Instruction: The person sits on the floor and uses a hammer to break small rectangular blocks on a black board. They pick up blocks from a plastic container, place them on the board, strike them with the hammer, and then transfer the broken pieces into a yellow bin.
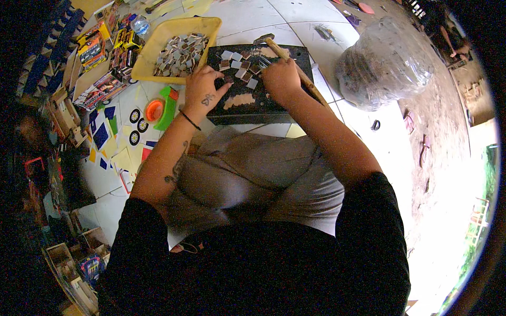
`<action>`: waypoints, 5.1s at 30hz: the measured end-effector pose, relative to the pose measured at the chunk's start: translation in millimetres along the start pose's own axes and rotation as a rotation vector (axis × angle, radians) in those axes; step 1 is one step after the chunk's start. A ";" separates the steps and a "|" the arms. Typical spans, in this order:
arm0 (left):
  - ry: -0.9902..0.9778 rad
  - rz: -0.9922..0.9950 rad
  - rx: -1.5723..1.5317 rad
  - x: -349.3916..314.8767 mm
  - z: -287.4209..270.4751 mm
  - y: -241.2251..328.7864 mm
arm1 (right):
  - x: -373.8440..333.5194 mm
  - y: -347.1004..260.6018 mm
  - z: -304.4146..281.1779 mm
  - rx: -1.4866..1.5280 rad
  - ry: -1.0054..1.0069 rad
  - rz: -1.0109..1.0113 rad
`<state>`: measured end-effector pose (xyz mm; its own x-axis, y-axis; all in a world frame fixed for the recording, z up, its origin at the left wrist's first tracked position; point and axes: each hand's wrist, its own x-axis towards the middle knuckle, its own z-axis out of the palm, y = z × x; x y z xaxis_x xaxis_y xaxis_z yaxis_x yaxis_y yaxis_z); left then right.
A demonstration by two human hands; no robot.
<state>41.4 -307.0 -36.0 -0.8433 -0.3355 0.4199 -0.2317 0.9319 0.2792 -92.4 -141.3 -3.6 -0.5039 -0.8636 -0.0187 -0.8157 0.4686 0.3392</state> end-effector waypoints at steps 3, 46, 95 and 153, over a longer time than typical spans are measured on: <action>0.053 -0.007 -0.094 -2.1 -1.1 9.0 | 17.0 -4.7 -2.4 -0.020 -0.026 0.028; 0.022 -0.052 -0.366 -22.2 13.0 20.9 | 1.9 -27.1 10.0 1.294 0.299 -0.017; 0.176 0.015 -0.590 -22.1 21.6 31.8 | -213.6 -2.5 -88.5 0.850 0.153 0.302; 0.144 -0.017 -0.615 -25.7 25.0 31.0 | -212.9 17.8 -75.7 0.921 -0.013 0.288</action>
<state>43.8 -266.0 -59.7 -0.7582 -0.4046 0.5114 0.1128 0.6910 0.7140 21.8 36.8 77.6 -0.7182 -0.6930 -0.0624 -0.5605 0.6294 -0.5382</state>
